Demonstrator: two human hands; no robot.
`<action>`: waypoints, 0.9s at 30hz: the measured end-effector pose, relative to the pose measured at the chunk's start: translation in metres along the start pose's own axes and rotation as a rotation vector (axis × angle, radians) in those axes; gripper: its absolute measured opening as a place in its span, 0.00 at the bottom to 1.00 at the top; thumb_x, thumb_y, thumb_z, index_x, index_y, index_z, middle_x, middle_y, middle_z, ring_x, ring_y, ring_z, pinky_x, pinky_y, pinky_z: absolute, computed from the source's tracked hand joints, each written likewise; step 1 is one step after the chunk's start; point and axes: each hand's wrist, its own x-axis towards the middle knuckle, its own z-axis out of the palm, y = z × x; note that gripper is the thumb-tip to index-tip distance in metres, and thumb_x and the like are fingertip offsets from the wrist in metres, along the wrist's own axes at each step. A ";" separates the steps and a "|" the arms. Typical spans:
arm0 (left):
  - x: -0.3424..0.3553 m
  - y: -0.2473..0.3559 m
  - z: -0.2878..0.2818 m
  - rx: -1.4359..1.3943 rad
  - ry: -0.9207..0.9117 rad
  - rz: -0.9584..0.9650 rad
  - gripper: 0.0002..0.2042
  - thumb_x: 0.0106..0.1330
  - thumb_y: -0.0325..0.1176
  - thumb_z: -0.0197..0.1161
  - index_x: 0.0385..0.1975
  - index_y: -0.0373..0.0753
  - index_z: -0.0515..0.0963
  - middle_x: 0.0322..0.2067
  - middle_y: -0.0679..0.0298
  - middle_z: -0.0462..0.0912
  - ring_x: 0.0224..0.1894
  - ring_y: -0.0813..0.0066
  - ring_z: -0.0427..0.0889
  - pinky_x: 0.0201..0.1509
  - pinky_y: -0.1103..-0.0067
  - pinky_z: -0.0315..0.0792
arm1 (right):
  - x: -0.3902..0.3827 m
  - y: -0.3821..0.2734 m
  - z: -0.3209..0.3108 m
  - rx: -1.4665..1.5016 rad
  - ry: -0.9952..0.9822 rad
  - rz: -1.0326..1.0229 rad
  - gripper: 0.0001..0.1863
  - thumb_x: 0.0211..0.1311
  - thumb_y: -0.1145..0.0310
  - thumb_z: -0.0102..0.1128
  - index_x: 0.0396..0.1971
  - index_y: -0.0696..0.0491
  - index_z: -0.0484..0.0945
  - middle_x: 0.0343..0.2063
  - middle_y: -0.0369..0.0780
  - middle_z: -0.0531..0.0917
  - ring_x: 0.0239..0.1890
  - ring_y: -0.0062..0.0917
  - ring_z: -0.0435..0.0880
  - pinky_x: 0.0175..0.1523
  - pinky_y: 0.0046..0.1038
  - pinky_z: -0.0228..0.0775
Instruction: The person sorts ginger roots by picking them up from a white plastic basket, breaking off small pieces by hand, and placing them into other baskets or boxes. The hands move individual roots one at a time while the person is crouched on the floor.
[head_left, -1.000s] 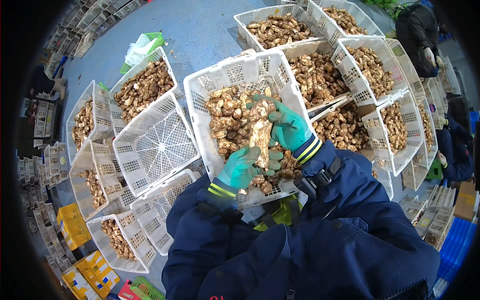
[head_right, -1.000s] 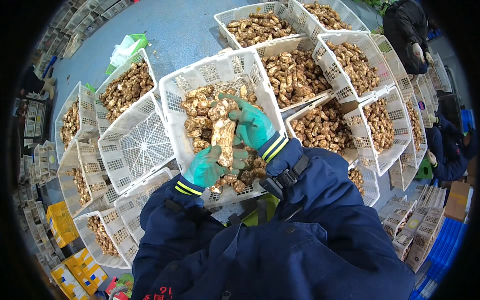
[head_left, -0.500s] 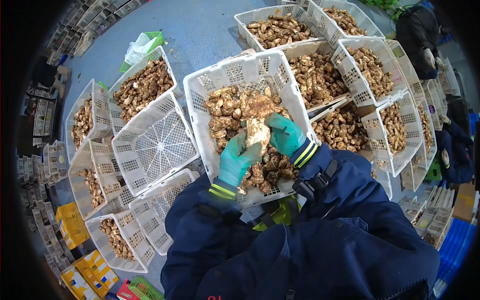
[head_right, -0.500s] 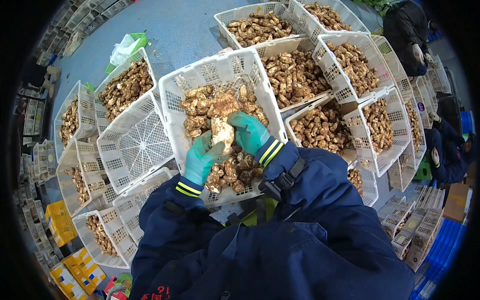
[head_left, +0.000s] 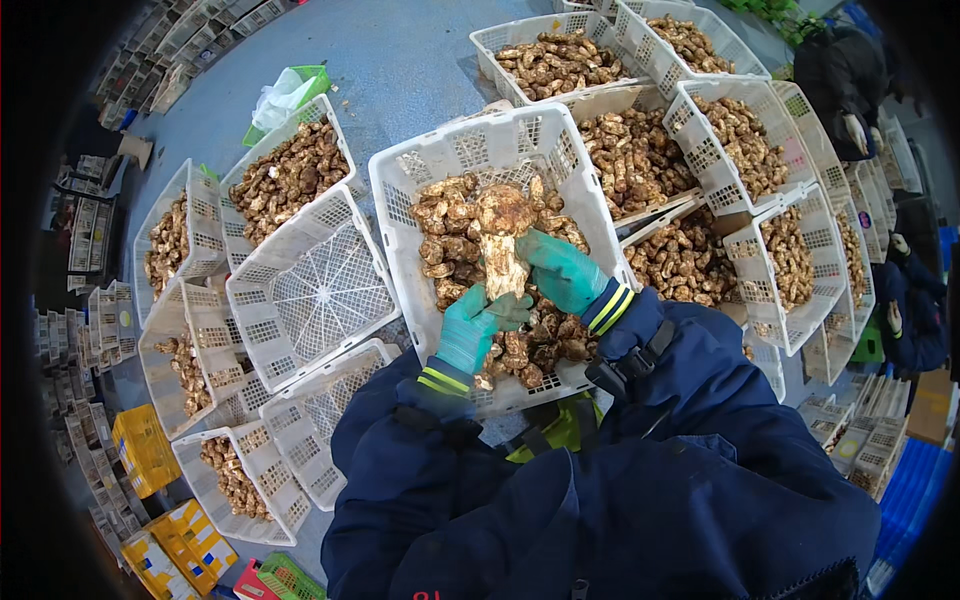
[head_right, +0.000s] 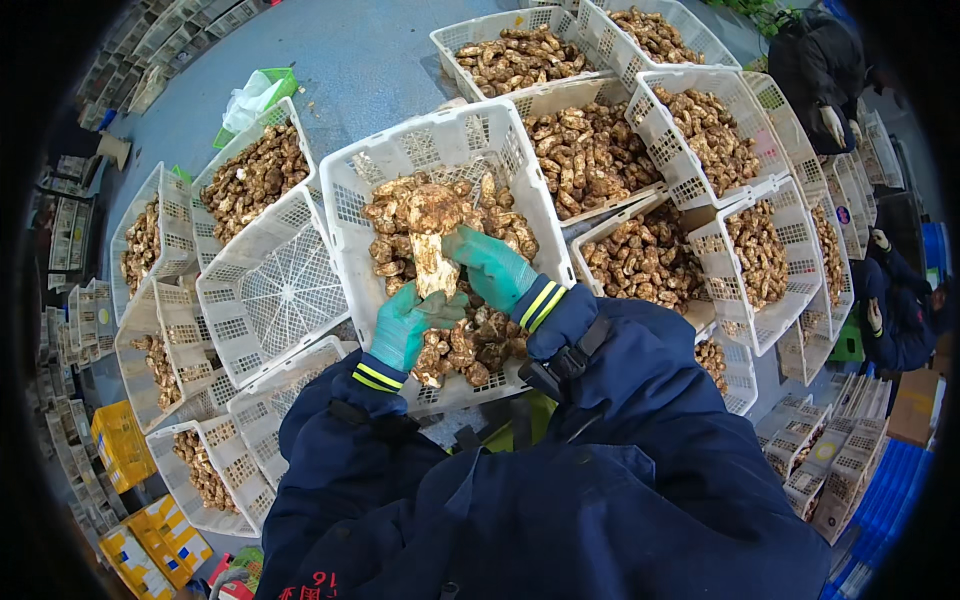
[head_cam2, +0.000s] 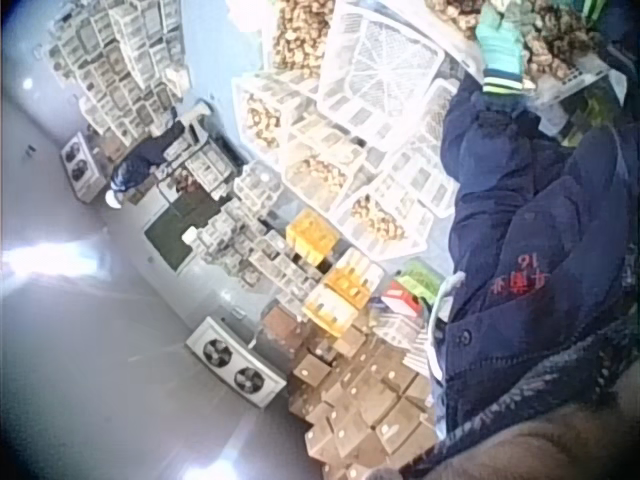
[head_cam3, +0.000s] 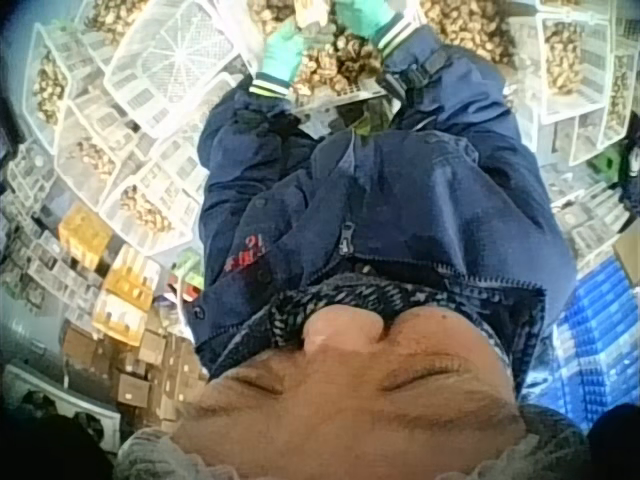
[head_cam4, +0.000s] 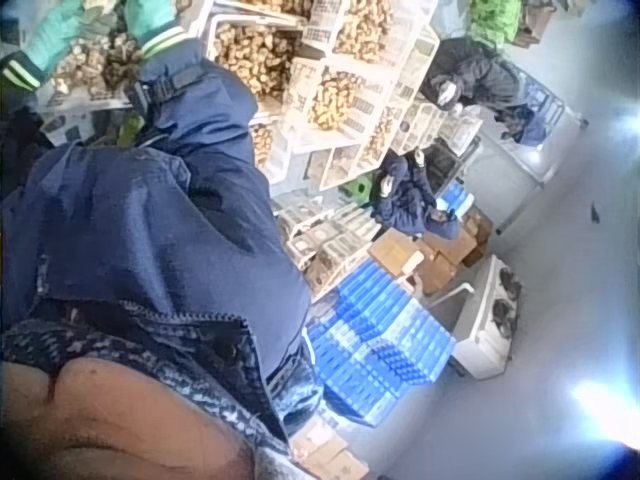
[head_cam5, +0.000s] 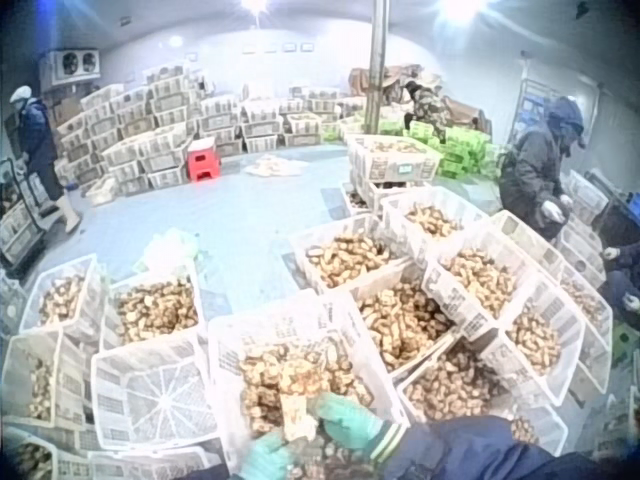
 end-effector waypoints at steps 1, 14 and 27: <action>0.001 -0.003 -0.003 -0.022 -0.001 0.011 0.18 0.64 0.34 0.57 0.50 0.32 0.67 0.41 0.51 0.80 0.38 0.63 0.82 0.40 0.74 0.77 | -0.002 0.000 0.006 0.045 0.089 0.045 0.10 0.58 0.75 0.55 0.39 0.55 0.69 0.41 0.35 0.74 0.47 0.20 0.71 0.55 0.24 0.62; -0.007 0.043 -0.021 -0.418 0.097 0.381 0.21 0.62 0.32 0.58 0.54 0.35 0.64 0.45 0.58 0.76 0.46 0.60 0.77 0.48 0.71 0.73 | 0.004 -0.008 -0.014 -0.520 0.125 0.108 0.29 0.65 0.55 0.48 0.60 0.57 0.61 0.54 0.43 0.73 0.55 0.25 0.72 0.57 0.27 0.63; -0.219 0.114 -0.228 -0.242 0.634 0.657 0.19 0.65 0.34 0.55 0.53 0.33 0.65 0.43 0.49 0.75 0.38 0.61 0.79 0.41 0.72 0.78 | 0.000 0.012 -0.042 -0.772 -0.017 0.165 0.26 0.64 0.55 0.51 0.57 0.56 0.66 0.47 0.44 0.78 0.49 0.29 0.78 0.53 0.28 0.67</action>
